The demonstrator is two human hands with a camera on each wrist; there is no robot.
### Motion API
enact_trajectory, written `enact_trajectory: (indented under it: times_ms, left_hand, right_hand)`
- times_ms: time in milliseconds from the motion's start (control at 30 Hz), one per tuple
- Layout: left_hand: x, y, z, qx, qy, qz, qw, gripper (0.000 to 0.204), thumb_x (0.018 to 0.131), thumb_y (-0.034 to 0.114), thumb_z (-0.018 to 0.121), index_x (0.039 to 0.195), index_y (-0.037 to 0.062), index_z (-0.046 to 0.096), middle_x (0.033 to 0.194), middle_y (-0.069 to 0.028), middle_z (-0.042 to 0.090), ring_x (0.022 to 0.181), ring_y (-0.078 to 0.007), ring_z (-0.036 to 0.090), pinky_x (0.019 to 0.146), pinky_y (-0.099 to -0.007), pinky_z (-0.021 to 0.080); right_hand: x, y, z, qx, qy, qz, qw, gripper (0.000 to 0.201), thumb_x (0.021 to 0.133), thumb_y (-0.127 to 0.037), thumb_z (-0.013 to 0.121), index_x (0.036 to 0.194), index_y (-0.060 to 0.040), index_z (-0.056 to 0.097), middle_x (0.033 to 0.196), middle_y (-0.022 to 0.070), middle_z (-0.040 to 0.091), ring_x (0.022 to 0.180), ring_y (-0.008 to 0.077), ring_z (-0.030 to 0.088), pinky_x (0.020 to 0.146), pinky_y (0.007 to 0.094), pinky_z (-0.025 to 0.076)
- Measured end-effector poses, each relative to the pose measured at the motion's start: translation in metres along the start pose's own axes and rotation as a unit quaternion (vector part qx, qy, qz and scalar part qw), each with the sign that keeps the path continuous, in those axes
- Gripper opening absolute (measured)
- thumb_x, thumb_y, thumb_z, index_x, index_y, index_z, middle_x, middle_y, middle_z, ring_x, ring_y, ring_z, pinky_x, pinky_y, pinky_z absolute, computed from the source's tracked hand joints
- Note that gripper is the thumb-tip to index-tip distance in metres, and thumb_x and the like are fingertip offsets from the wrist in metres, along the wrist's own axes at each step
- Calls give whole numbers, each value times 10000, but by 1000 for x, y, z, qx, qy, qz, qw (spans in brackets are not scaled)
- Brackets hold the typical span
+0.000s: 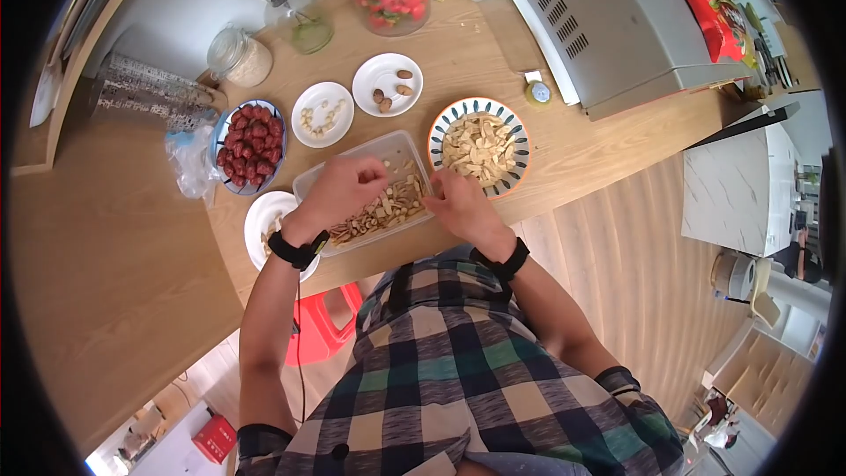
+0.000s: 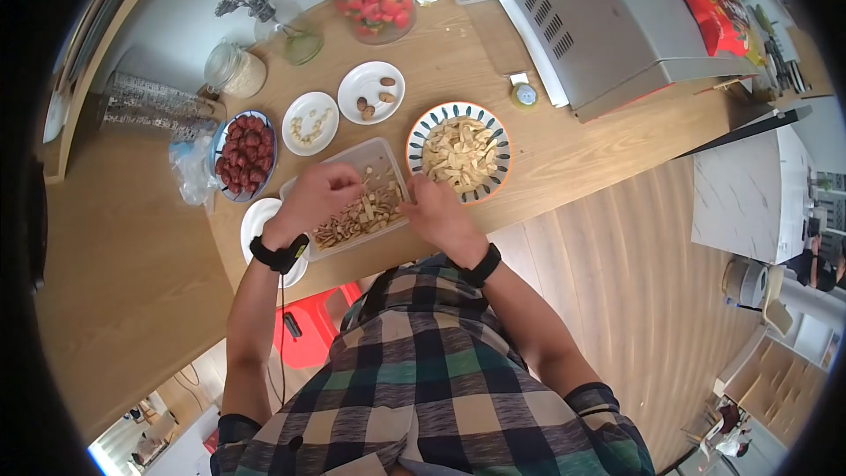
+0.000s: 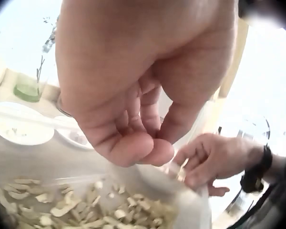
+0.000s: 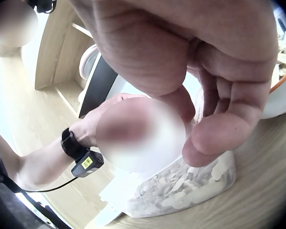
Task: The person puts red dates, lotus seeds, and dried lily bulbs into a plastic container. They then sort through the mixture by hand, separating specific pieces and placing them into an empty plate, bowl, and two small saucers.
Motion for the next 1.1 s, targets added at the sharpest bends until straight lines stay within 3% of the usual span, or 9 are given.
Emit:
enact_trajectory:
  times_ms: [100,167,433,600,700,800,900,967,1100]
  left_hand:
    - [18,24,-8,-143,39,-42,988,135,870,119,720,903,-3,672,729,-70,649,652,-115,555,616,-292,463]
    - [40,57,-3,-70,17,-1,997,135,865,103,727,926,-11,688,776,-60,699,680,-95,599,621,-276,482]
    - [78,78,15,-105,-6,93,990,181,886,100,727,1009,-33,713,813,-67,712,733,-95,668,657,-270,518]
    - [36,21,-12,163,6,61,985,171,891,60,674,1025,-37,715,831,-143,698,722,-251,680,657,-357,525]
    - [30,-17,11,245,12,176,953,183,868,18,636,1034,-21,704,900,-186,679,787,-341,681,688,-443,538]
    - [32,-22,35,379,1,159,912,211,838,5,618,1042,-9,670,961,-184,654,837,-345,692,718,-466,557]
    - [37,-16,46,453,-30,132,881,235,819,13,616,1052,-5,637,958,-168,628,862,-333,693,712,-441,573]
    - [40,-14,48,460,-30,137,877,222,821,18,616,1040,-7,637,959,-163,628,869,-328,693,715,-432,577]
    - [39,-13,48,460,-6,169,871,224,805,21,628,1028,0,633,957,-158,627,862,-327,693,705,-435,571]
  right_hand:
    - [0,0,1,-22,-16,13,1000,216,825,-109,728,933,32,604,783,285,652,789,488,648,720,536,515]
    - [-1,2,1,-32,19,-35,999,243,863,-166,746,918,40,631,741,208,694,706,360,698,653,420,534]
    - [-2,5,3,-6,-2,12,1000,215,858,-153,721,905,34,626,771,239,679,755,412,682,687,469,527]
    - [2,6,6,14,-7,14,1000,211,851,-154,705,885,36,618,794,267,658,788,469,659,709,510,518]
    - [3,7,7,-5,-40,46,998,232,864,-156,740,922,43,637,763,200,706,680,321,704,625,397,541]
    - [3,9,8,-11,-31,18,999,237,868,-155,740,922,47,630,759,196,707,656,309,700,609,396,536]
    - [3,8,7,14,-41,44,998,231,846,-159,724,872,47,625,796,266,670,787,450,674,712,491,530]
    - [3,7,7,-3,-36,25,999,206,879,-134,729,907,40,622,704,174,693,576,261,678,556,375,511]
    - [2,4,5,4,-35,23,999,200,881,-132,727,903,39,625,690,169,689,569,251,678,548,371,508]
Point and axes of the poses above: each hand's wrist, its own x-axis towards the middle knuckle, its own z-axis out of the palm, y = z × x, the point moved 6 cm from there along x, towards the middle knuckle
